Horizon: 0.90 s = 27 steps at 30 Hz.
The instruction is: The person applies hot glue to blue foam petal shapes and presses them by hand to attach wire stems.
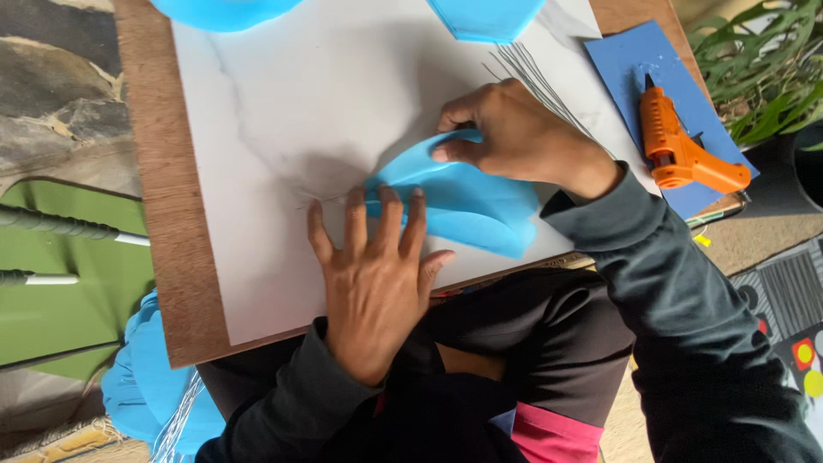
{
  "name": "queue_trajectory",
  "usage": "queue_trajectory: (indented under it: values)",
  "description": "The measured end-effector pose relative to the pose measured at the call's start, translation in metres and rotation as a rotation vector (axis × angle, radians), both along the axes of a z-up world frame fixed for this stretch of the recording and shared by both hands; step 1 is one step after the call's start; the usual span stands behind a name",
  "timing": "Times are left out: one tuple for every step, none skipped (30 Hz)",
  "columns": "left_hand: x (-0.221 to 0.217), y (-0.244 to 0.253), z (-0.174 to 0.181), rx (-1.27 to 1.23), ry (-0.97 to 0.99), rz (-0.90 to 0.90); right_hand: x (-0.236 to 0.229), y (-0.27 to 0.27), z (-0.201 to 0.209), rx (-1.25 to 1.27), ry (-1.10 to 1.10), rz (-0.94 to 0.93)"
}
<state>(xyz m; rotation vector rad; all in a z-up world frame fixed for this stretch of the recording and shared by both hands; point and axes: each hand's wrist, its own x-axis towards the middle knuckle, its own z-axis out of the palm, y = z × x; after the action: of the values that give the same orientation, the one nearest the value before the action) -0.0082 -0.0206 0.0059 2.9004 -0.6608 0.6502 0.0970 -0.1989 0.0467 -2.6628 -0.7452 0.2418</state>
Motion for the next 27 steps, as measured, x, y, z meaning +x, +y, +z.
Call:
queue_trajectory:
  values:
    - [0.001,0.0,0.001,0.005,0.002,-0.005,-0.001,-0.001,-0.002,0.005,0.002,-0.005]
    - [0.002,0.0,0.003,0.003,-0.021,-0.041,-0.001,-0.002,-0.003,0.029,-0.007,0.002]
    - [0.003,0.0,0.004,0.001,-0.044,-0.077,-0.001,-0.003,-0.004,0.053,-0.016,0.01]
    - [0.004,-0.001,0.003,0.007,-0.046,-0.08,-0.001,-0.004,-0.005,0.058,-0.019,0.008]
    - [0.006,-0.002,0.003,0.009,-0.045,-0.125,-0.001,-0.005,-0.006,0.064,-0.035,0.025]
    - [0.008,-0.003,0.003,0.01,-0.043,-0.17,-0.001,-0.006,-0.007,0.069,-0.051,0.041]
    - [0.009,-0.004,0.002,0.015,-0.045,-0.173,-0.001,-0.007,-0.009,0.073,-0.054,0.038]
    - [0.009,-0.004,0.002,0.012,-0.039,-0.176,-0.001,-0.007,-0.01,0.084,-0.06,0.035]
    - [0.01,-0.005,0.001,0.009,-0.033,-0.178,-0.001,-0.008,-0.011,0.094,-0.066,0.032]
    - [0.01,-0.005,0.001,0.011,-0.035,-0.18,-0.002,-0.008,-0.012,0.096,-0.069,0.03]
    - [0.01,-0.006,0.001,-0.015,-0.027,-0.187,-0.002,-0.009,-0.013,0.1,-0.097,0.017]
    - [0.009,-0.006,0.001,-0.043,-0.017,-0.194,-0.002,-0.009,-0.014,0.102,-0.123,0.004]
    - [0.01,-0.006,0.001,-0.042,-0.017,-0.195,-0.001,-0.01,-0.014,0.104,-0.123,0.002]
    - [0.01,-0.006,0.001,-0.039,-0.021,-0.195,-0.001,-0.011,-0.015,0.115,-0.12,0.018]
    - [0.01,-0.006,0.001,-0.035,-0.024,-0.195,0.0,-0.012,-0.015,0.126,-0.117,0.034]
    - [0.01,-0.006,0.001,-0.034,-0.024,-0.198,0.001,-0.013,-0.016,0.127,-0.117,0.03]
    - [0.01,-0.005,0.001,-0.034,-0.026,-0.201,0.001,-0.015,-0.017,0.138,-0.127,0.044]
    - [0.01,-0.005,0.001,-0.035,-0.029,-0.205,0.002,-0.017,-0.017,0.148,-0.139,0.057]
    - [0.012,-0.004,0.001,-0.033,-0.031,-0.209,0.003,-0.017,-0.017,0.148,-0.141,0.053]
    - [0.014,-0.003,0.001,-0.035,-0.026,-0.224,0.003,-0.017,-0.017,0.167,-0.128,0.055]
    - [0.015,-0.002,0.001,-0.037,-0.021,-0.239,0.004,-0.017,-0.017,0.187,-0.114,0.056]
    - [0.019,0.001,0.005,-0.035,-0.023,-0.239,0.003,-0.017,-0.016,0.188,-0.116,0.056]
    - [0.023,0.003,0.009,-0.092,0.015,-0.301,0.002,-0.017,-0.014,0.194,-0.103,0.057]
    - [0.027,0.006,0.014,-0.149,0.05,-0.362,0.001,-0.017,-0.012,0.199,-0.093,0.059]
    - [0.032,0.004,0.019,-0.147,0.045,-0.36,0.0,-0.017,-0.013,0.2,-0.098,0.061]
    - [0.037,0.003,0.024,-0.147,-0.004,-0.359,-0.002,-0.017,-0.013,0.207,-0.103,0.067]
    - [0.042,0.002,0.03,-0.147,-0.053,-0.357,-0.004,-0.018,-0.013,0.213,-0.108,0.074]
